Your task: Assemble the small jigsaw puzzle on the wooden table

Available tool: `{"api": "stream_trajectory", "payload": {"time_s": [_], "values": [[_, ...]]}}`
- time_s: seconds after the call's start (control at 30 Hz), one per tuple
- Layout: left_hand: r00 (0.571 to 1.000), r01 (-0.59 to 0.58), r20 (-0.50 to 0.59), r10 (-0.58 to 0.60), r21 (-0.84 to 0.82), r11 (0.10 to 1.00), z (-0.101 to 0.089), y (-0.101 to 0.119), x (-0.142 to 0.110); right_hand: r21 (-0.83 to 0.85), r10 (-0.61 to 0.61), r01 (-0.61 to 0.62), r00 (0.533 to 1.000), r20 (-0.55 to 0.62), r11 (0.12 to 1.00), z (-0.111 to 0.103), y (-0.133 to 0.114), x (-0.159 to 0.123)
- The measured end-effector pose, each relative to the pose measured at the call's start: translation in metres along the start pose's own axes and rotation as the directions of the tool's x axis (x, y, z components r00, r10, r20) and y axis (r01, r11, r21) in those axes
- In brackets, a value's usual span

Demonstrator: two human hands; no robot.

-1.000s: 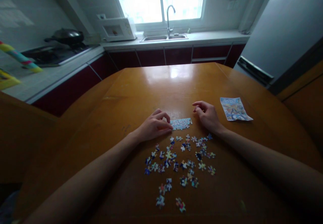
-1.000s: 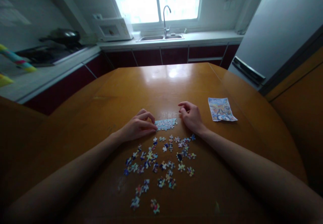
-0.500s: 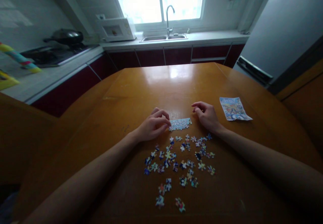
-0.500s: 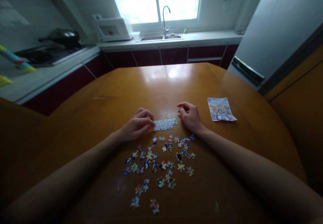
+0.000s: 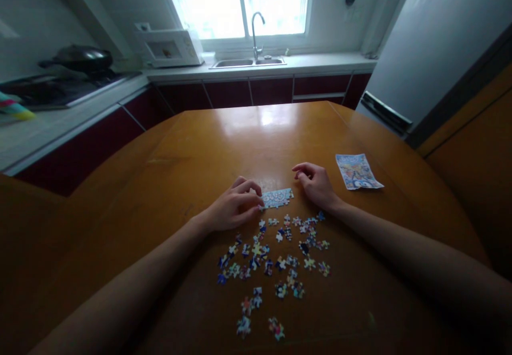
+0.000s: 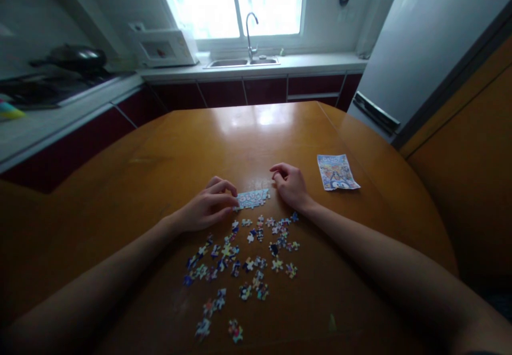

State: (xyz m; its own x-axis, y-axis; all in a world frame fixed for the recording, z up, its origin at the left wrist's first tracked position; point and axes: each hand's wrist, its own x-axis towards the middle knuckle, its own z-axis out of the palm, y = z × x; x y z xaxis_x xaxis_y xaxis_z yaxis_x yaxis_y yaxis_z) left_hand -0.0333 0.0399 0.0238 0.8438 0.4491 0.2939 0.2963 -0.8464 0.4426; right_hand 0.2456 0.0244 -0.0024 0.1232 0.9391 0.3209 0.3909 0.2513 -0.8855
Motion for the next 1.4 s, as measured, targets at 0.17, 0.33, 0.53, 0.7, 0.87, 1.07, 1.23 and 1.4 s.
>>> {"api": "stream_trajectory", "payload": {"time_s": [0.17, 0.33, 0.53, 0.7, 0.87, 1.07, 1.23, 1.4], "values": [[0.999, 0.007, -0.033, -0.007, -0.015, 1.0, -0.0007, -0.001, -0.0007, 0.006, 0.002, -0.002, 1.0, 0.004, 1.0, 0.0006, 0.0015, 0.0], [1.0, 0.01, -0.019, -0.01, 0.009, 1.0, 0.0017, -0.0035, -0.0005, 0.001, -0.009, 0.009, 1.0, 0.0, 1.0, 0.0004, 0.0009, -0.0001], [1.0, 0.002, -0.006, -0.002, -0.015, 1.0, 0.0015, -0.0007, 0.0002, -0.01, -0.016, 0.016, 1.0, 0.002, 1.0, 0.0006, 0.0018, 0.0004], [1.0, -0.008, 0.0, 0.008, -0.012, 1.0, -0.0001, -0.0005, -0.0007, -0.02, -0.015, 0.015, 1.0, 0.01, 1.0, 0.0003, 0.003, 0.0004], [1.0, -0.013, 0.017, 0.013, -0.004, 1.0, 0.0006, -0.0004, 0.0, -0.015, -0.017, 0.017, 1.0, 0.011, 1.0, -0.0002, 0.0007, 0.0003], [1.0, -0.004, -0.016, 0.003, -0.024, 1.0, 0.0001, 0.0024, 0.0016, -0.01, -0.012, 0.012, 1.0, 0.009, 1.0, 0.0006, 0.0005, 0.0008], [1.0, 0.004, 0.0, -0.004, 0.003, 1.0, 0.0009, 0.0024, 0.0012, -0.014, -0.014, 0.014, 1.0, 0.013, 1.0, 0.0002, 0.0011, 0.0006], [0.999, -0.004, -0.053, 0.004, -0.006, 1.0, 0.0033, 0.0017, 0.0012, -0.015, -0.013, 0.013, 1.0, 0.019, 1.0, -0.0003, 0.0029, 0.0004]]}}
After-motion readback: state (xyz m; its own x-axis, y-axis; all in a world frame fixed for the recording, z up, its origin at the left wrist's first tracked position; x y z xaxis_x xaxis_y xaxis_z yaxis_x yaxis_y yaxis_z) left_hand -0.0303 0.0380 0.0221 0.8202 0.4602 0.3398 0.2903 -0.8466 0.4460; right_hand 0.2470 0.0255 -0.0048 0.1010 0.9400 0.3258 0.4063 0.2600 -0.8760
